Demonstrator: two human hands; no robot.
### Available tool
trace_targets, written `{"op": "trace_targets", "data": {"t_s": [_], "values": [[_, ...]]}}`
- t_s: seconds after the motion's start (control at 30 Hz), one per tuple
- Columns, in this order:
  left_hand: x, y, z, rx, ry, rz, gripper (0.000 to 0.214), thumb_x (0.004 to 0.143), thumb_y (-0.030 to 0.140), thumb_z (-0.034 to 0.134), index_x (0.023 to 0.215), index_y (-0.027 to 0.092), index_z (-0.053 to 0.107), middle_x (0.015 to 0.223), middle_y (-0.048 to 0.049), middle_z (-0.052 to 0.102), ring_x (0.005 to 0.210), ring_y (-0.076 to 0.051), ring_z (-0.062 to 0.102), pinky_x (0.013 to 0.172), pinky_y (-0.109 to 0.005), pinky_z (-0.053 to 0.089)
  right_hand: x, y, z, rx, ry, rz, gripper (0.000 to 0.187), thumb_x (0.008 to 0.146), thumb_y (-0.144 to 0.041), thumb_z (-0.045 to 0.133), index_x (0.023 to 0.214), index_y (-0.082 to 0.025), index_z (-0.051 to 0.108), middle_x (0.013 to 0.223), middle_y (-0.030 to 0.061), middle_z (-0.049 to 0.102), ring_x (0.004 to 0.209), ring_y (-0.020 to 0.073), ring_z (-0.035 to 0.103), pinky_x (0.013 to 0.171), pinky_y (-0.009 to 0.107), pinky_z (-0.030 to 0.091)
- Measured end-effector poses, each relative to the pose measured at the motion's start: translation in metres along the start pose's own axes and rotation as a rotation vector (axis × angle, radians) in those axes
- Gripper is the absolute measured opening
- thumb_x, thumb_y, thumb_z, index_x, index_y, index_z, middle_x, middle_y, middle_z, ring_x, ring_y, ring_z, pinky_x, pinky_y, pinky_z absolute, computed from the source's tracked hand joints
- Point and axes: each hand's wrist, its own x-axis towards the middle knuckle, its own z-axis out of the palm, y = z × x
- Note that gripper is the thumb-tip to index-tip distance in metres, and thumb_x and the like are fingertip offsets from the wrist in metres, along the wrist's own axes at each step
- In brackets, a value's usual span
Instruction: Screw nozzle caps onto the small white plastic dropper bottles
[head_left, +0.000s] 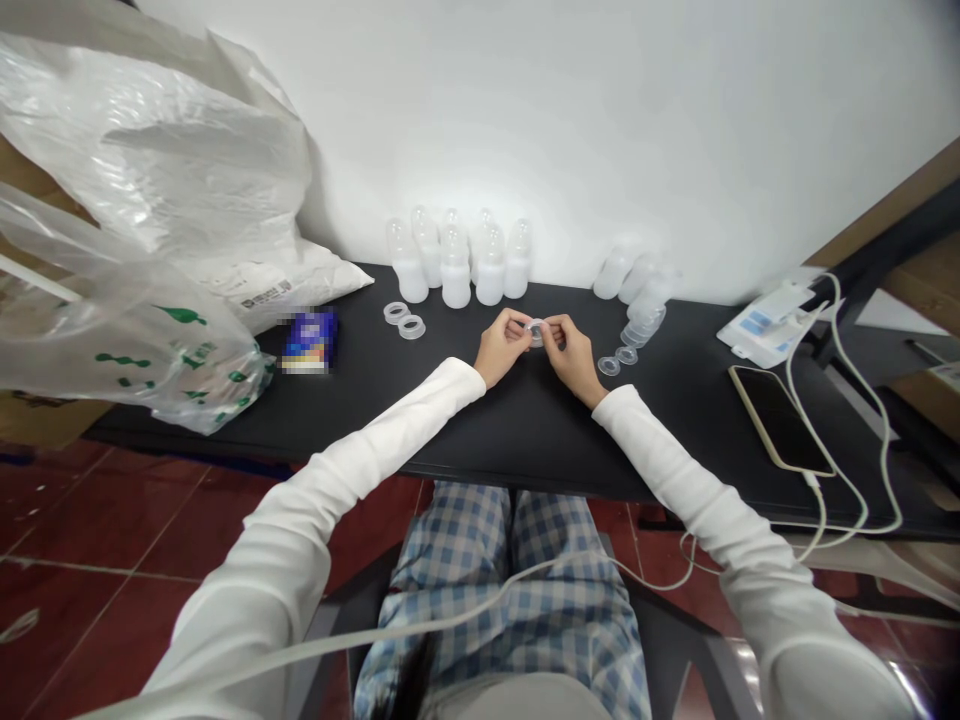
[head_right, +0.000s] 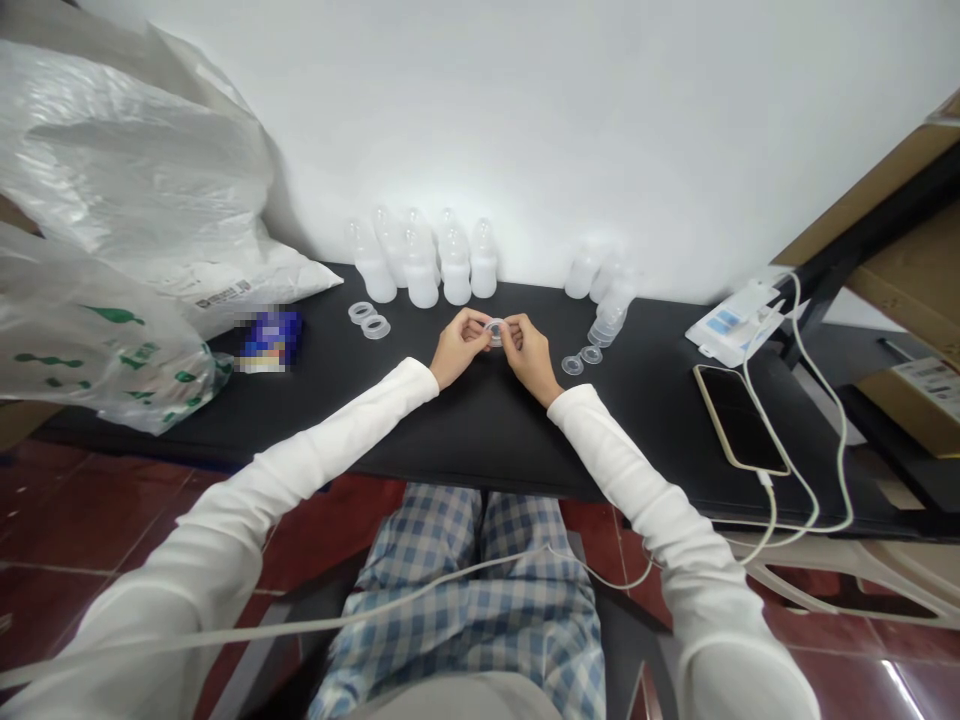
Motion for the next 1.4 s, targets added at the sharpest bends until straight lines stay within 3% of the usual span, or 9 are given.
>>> {"op": "trace_targets", "data": {"t_s": [0.47,0.7,1.03,1.17,1.4], "values": [[-0.001,0.006,0.0,0.087,-0.007,0.03,0.017,0.081,0.015,0.075,0.09,0.021,0.062,0.064,0.0073,0.057,0.059,-0.009,0.058,0.065,-0.024,0.048,0.001,0.005,0.003,-0.025,-0.002,-0.02,0.05,0.094,-0.074,0.049,0.088,-0.025,0.053,0.075,0.0023,0.069,0.064,0.0158,0.062,0.064,0.03,0.053],[-0.001,0.003,0.0,0.055,-0.022,-0.021,0.014,0.085,0.024,0.076,0.091,0.019,0.065,0.066,0.0057,0.058,0.059,-0.009,0.06,0.064,-0.023,0.049,0.002,0.007,0.001,-0.05,-0.045,-0.046,0.048,0.095,-0.072,0.048,0.087,-0.025,0.051,0.073,0.001,0.064,0.064,0.0156,0.059,0.063,0.03,0.05],[-0.003,0.012,-0.003,0.217,-0.037,0.165,0.009,0.088,0.024,0.071,0.085,0.021,0.063,0.067,0.0052,0.053,0.064,-0.011,0.052,0.07,-0.026,0.044,0.001,0.004,0.002,-0.055,-0.045,-0.063,0.047,0.096,-0.071,0.047,0.086,-0.026,0.046,0.07,-0.0008,0.058,0.061,0.0152,0.055,0.06,0.029,0.046],[-0.004,0.009,-0.004,0.222,-0.068,0.139,0.009,0.088,0.027,0.07,0.088,0.021,0.064,0.067,0.0047,0.054,0.065,-0.011,0.053,0.07,-0.026,0.046,0.0,0.002,0.002,-0.016,-0.048,-0.029,0.047,0.095,-0.072,0.049,0.087,-0.026,0.047,0.07,-0.0006,0.06,0.063,0.0154,0.058,0.062,0.029,0.049],[-0.004,0.006,-0.003,0.122,-0.07,0.126,0.018,0.084,0.022,0.073,0.098,0.019,0.062,0.091,-0.0011,0.065,0.078,-0.011,0.062,0.077,-0.025,0.052,0.0,0.005,-0.003,0.116,-0.086,-0.021,0.042,0.095,-0.067,0.053,0.099,-0.025,0.05,0.09,0.0046,0.07,0.078,0.0191,0.069,0.074,0.036,0.058]]}}
